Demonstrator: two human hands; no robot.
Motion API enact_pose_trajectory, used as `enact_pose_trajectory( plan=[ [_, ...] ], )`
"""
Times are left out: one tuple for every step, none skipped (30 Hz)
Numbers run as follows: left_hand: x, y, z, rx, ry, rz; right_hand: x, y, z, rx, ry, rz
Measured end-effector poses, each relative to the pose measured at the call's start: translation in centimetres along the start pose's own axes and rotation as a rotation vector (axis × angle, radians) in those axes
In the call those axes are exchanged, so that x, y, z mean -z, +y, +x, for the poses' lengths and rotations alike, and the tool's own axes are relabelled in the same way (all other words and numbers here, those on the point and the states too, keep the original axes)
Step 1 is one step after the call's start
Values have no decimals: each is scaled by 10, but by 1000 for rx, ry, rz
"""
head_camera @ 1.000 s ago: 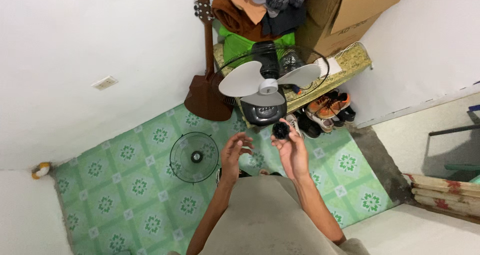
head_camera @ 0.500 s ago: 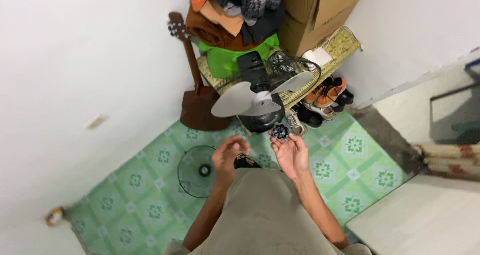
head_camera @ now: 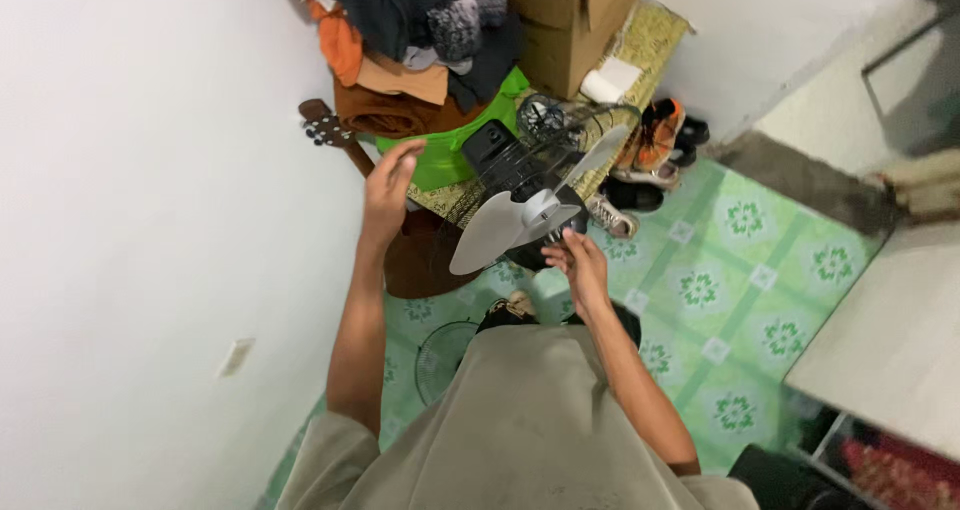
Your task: The person assembles a table fan by attaching the fan blades to the motor hub, securing them with a nut, and then attaching the front wire cage. The person handles the fan blades, a nut, and the fan cage during the process.
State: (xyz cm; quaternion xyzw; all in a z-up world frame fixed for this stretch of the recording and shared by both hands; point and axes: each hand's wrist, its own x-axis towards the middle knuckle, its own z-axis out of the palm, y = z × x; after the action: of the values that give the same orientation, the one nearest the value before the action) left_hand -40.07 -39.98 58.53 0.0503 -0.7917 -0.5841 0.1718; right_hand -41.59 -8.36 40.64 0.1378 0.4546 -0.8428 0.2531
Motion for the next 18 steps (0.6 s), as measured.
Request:
enact_pose_trajectory(
  plan=[
    [-4, -13, 9, 7, -30, -13, -4, 2, 6, 3, 2, 13],
    [-11, -24, 17, 15, -59, -25, -7, 5, 9, 2, 20, 5],
    [-15, -31, 25, 20, -85, -39, -10, 4, 12, 5, 35, -7],
    [-18, -35, 31, 16, -100, -40, -13, 2, 16, 7, 50, -19],
    [-21, -35, 31, 21, -112, -42, -13, 1, 16, 26, 56, -43],
    [-24, -33, 31, 27, -124, -44, -14, 1, 16, 45, 63, -66],
    [-25, -26, 27, 31, -125, -58, -15, 2, 15, 61, 68, -89],
    [-24, -17, 21, 35, -126, -72, -16, 3, 12, 58, 72, -107],
    [-23, -4, 15, 34, -125, -86, -18, 2, 13, 60, 72, -127],
    [-20, 10, 4, 0, -92, -57, -20, 0, 14, 62, 73, -147],
    [-16, 25, -14, -31, -59, -30, -21, -1, 15, 74, 68, -149],
    [-14, 39, -28, -63, -26, -3, -22, -1, 15, 86, 63, -151],
    [-15, 50, -39, -92, -12, 98, -22, -1, 14, 92, 55, -156],
    [-18, 57, -49, -121, 2, 200, -22, 0, 13, 109, 57, -154],
    [-22, 62, -57, -150, 23, 301, -22, 0, 14, 126, 52, -156],
    [-27, 63, -64, -103, -18, 338, -23, 1, 13, 142, 48, -158],
    [-32, 62, -68, -61, -54, 374, -24, 1, 14, 153, 49, -183],
    [-37, 59, -71, -18, -90, 410, -26, 0, 14, 164, 50, -208]
  ],
)
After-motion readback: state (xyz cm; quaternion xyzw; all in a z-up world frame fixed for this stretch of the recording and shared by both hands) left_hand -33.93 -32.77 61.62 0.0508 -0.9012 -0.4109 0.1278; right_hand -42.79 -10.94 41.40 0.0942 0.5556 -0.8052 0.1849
